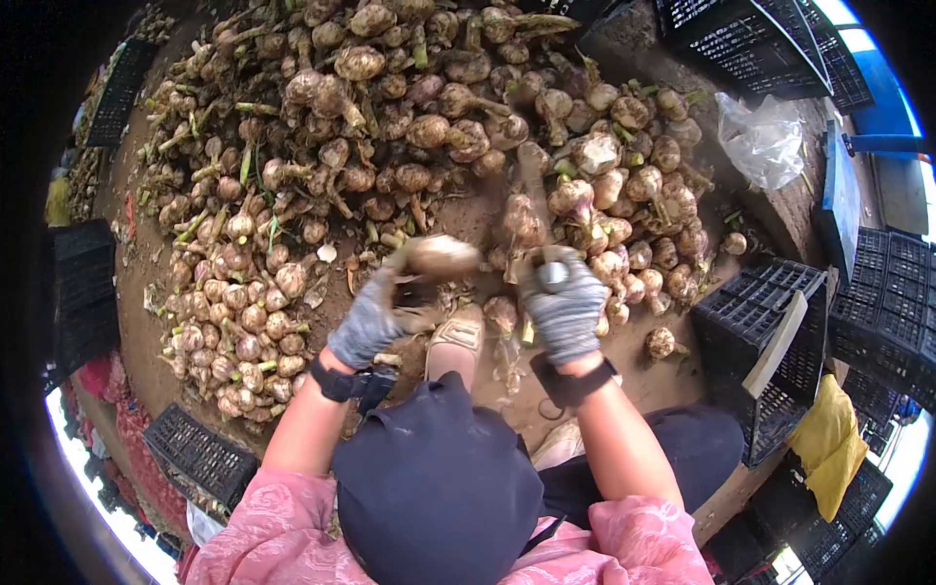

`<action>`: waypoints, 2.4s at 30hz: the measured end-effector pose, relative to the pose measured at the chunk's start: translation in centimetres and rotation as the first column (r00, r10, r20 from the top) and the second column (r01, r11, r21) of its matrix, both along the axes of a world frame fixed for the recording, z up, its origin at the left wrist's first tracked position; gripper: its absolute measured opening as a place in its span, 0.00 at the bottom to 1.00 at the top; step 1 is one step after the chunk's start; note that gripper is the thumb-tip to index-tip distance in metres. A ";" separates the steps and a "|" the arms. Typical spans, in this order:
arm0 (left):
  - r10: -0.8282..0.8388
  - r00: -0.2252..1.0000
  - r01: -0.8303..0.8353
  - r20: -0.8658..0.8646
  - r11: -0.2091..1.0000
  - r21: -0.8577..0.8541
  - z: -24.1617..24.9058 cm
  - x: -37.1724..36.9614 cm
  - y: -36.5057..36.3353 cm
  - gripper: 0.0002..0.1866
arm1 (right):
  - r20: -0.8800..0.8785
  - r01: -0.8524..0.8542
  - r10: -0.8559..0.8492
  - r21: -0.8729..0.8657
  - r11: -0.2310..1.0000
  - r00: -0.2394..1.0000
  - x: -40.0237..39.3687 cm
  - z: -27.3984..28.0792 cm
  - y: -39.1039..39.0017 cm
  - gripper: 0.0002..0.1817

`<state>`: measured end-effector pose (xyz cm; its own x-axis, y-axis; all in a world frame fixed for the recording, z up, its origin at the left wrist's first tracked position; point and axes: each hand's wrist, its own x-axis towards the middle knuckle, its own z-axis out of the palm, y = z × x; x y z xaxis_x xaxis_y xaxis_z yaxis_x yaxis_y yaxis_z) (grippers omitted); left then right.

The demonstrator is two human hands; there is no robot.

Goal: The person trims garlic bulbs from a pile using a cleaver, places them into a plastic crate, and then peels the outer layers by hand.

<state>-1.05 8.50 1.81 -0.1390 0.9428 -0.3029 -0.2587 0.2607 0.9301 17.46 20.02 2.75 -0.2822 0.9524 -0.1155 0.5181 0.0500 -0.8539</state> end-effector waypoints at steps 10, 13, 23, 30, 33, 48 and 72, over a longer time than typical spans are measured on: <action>-0.168 0.158 0.351 -0.973 0.931 -0.104 -7.7 -1.6 14.1 0.40 | 0.079 0.201 -0.207 0.085 0.976 0.975 7.5 2.0 2.1 0.08; -0.397 -0.024 0.056 -0.917 0.916 -0.398 -8.5 -1.9 15.9 0.38 | 0.082 0.155 -0.154 -0.013 0.988 0.985 5.7 2.5 1.5 0.09; 0.003 1.000 -0.007 -0.026 0.990 -0.139 -5.6 -0.4 5.4 0.36 | 0.352 -0.327 0.328 -0.066 0.943 0.877 2.2 -2.1 1.1 0.17; 0.192 0.980 -0.193 -0.043 0.981 -0.010 -7.6 1.9 -6.0 0.16 | 0.424 -0.789 0.734 -0.068 0.610 0.531 -2.0 -0.6 -4.1 0.10; 0.329 0.914 -0.315 0.239 0.944 -0.096 -6.8 2.3 -8.0 0.16 | 0.436 -0.823 0.780 -0.138 0.551 0.449 -2.2 -0.1 -5.4 0.12; 0.008 0.966 -0.019 -0.258 0.999 -0.038 -1.0 3.4 -15.1 0.27 | 0.453 -0.881 0.812 -0.110 0.461 0.368 -1.3 2.2 -7.4 0.19; -0.120 0.167 0.295 -0.979 0.953 -0.067 -0.7 0.3 -7.4 0.14 | 0.375 -0.798 0.745 -0.025 0.602 0.551 -2.9 2.2 -6.9 0.13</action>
